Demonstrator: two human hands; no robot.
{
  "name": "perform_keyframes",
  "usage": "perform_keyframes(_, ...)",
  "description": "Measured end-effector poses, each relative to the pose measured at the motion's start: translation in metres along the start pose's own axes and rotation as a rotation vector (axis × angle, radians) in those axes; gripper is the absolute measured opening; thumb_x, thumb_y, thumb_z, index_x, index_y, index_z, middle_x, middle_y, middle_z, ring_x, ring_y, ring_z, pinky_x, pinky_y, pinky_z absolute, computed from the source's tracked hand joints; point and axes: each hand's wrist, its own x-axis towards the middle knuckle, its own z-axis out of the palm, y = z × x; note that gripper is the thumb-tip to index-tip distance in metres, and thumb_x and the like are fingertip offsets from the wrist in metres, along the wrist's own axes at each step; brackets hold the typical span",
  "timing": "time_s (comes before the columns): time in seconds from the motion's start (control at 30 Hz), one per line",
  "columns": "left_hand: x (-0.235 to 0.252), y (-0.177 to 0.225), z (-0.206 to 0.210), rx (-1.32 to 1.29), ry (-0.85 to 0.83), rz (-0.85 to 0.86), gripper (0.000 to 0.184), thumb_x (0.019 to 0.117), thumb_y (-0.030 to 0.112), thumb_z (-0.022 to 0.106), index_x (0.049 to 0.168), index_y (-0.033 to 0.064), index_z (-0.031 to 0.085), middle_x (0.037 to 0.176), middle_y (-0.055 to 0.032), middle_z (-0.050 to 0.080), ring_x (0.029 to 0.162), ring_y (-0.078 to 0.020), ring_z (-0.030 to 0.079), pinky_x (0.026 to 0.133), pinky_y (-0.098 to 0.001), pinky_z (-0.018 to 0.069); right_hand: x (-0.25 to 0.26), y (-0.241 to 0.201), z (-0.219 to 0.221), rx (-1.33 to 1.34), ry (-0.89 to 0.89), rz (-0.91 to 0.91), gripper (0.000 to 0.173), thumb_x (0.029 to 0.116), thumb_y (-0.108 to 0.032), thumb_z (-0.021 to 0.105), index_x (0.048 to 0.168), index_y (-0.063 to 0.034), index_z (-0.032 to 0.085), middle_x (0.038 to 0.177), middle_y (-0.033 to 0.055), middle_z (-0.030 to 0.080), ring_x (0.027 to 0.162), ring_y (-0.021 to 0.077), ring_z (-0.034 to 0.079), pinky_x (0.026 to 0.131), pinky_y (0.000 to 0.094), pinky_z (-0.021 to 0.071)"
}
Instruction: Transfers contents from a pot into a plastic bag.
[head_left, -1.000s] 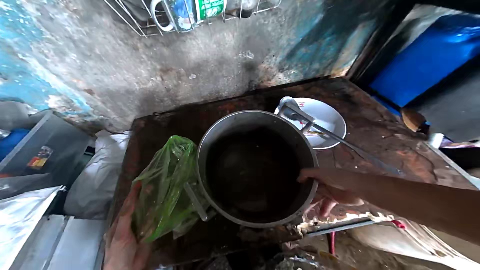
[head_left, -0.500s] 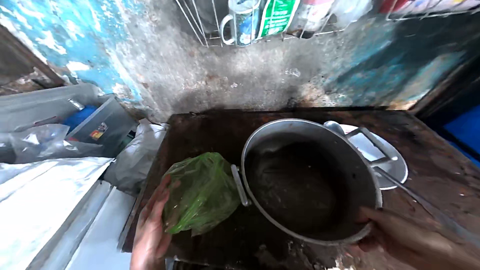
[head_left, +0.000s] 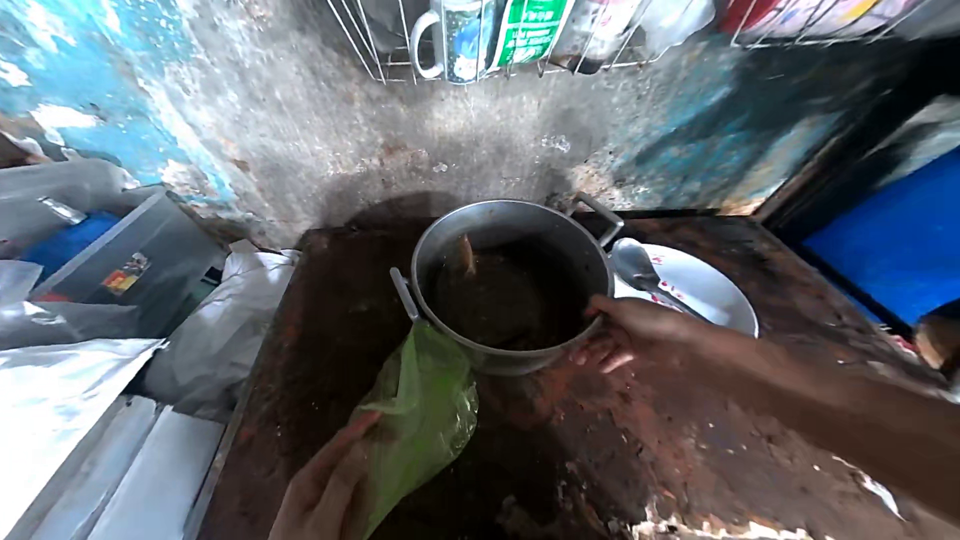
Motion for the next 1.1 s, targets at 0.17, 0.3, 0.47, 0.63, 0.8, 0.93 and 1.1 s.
perform_keyframes(0.17, 0.048, 0.001, 0.02, 0.235, 0.015, -0.011, 0.058, 0.1075, 0.051, 0.03, 0.116, 0.0099, 0.071, 0.102, 0.0013, 0.073, 0.085, -0.0057, 0.068, 0.075, -0.0294, 0.0582, 0.021, -0.037, -0.029, -0.51, 0.0, 0.022, 0.065, 0.1102, -0.053, 0.031, 0.152, -0.0038, 0.04, 0.13, 0.026, 0.062, 0.11, 0.0385, 0.065, 0.092, 0.0539, 0.0509)
perform_keyframes(0.3, 0.089, 0.029, 0.042, 0.343, 0.122, 0.13, 0.04, 0.1031, 0.04, 0.054, 0.111, 0.0038, 0.068, 0.1, -0.0039, 0.068, 0.091, -0.0079, 0.064, 0.084, -0.0334, 0.054, 0.031, -0.056, -0.04, -0.278, 0.298, -0.342, 0.055, 0.1053, -0.042, 0.056, 0.142, -0.0017, 0.05, 0.123, 0.024, 0.062, 0.103, 0.032, 0.062, 0.09, 0.0491, 0.0519)
perform_keyframes(0.47, 0.106, 0.034, 0.057, 0.392, 0.084, 0.155, 0.028, 0.1014, 0.029, 0.063, 0.109, 0.0022, 0.069, 0.101, -0.0065, 0.068, 0.092, -0.0079, 0.063, 0.084, -0.0288, 0.0516, 0.079, -0.069, -0.061, -0.155, 0.405, -0.482, 0.039, 0.1031, -0.036, 0.061, 0.128, -0.0063, 0.06, 0.103, 0.0135, 0.064, 0.084, 0.0225, 0.063, 0.074, 0.0429, 0.0547)
perform_keyframes(0.63, 0.108, 0.029, 0.055, 0.41, 0.193, 0.176, 0.029, 0.1022, 0.027, 0.062, 0.111, 0.0013, 0.071, 0.104, -0.0097, 0.071, 0.096, -0.0096, 0.065, 0.089, -0.0306, 0.0512, 0.084, -0.081, -0.044, -0.068, 0.441, -0.5, 0.035, 0.1048, -0.035, 0.058, 0.128, -0.0081, 0.061, 0.1, 0.0129, 0.064, 0.079, 0.0222, 0.058, 0.069, 0.0431, 0.049)
perform_keyframes(0.8, 0.117, 0.02, 0.043, 0.136, 0.399, 0.108, 0.02, 0.1014, 0.018, 0.063, 0.106, 0.0006, 0.07, 0.089, -0.0024, 0.068, 0.077, -0.003, 0.062, 0.072, -0.0218, 0.0521, 0.072, -0.121, -0.011, -0.161, 0.459, -0.641, 0.037, 0.1067, -0.034, 0.056, 0.123, -0.0019, 0.064, 0.099, 0.0147, 0.065, 0.076, 0.0204, 0.056, 0.069, 0.0427, 0.0474)
perform_keyframes(0.93, 0.12, 0.022, 0.033, -0.143, 0.515, 0.087, 0.015, 0.1013, 0.013, 0.062, 0.104, -0.0003, 0.069, 0.081, -0.0009, 0.067, 0.066, -0.0027, 0.061, 0.061, -0.0197, 0.0525, 0.081, -0.156, 0.023, -0.138, 0.436, -0.732, 0.036, 0.1066, -0.03, 0.057, 0.123, 0.0018, 0.065, 0.11, 0.0202, 0.068, 0.094, 0.0274, 0.064, 0.087, 0.0494, 0.0505)
perform_keyframes(1.1, 0.127, 0.023, 0.014, -0.263, 0.656, 0.011, 0.025, 0.1044, 0.015, 0.057, 0.12, -0.0028, 0.066, 0.091, -0.0069, 0.069, 0.072, -0.0073, 0.064, 0.065, -0.0249, 0.0549, 0.114, -0.178, 0.071, -0.035, 0.383, -0.839, 0.037, 0.1057, -0.028, 0.059, 0.125, 0.0034, 0.065, 0.115, 0.0234, 0.069, 0.106, 0.0322, 0.066, 0.098, 0.052, 0.0489)
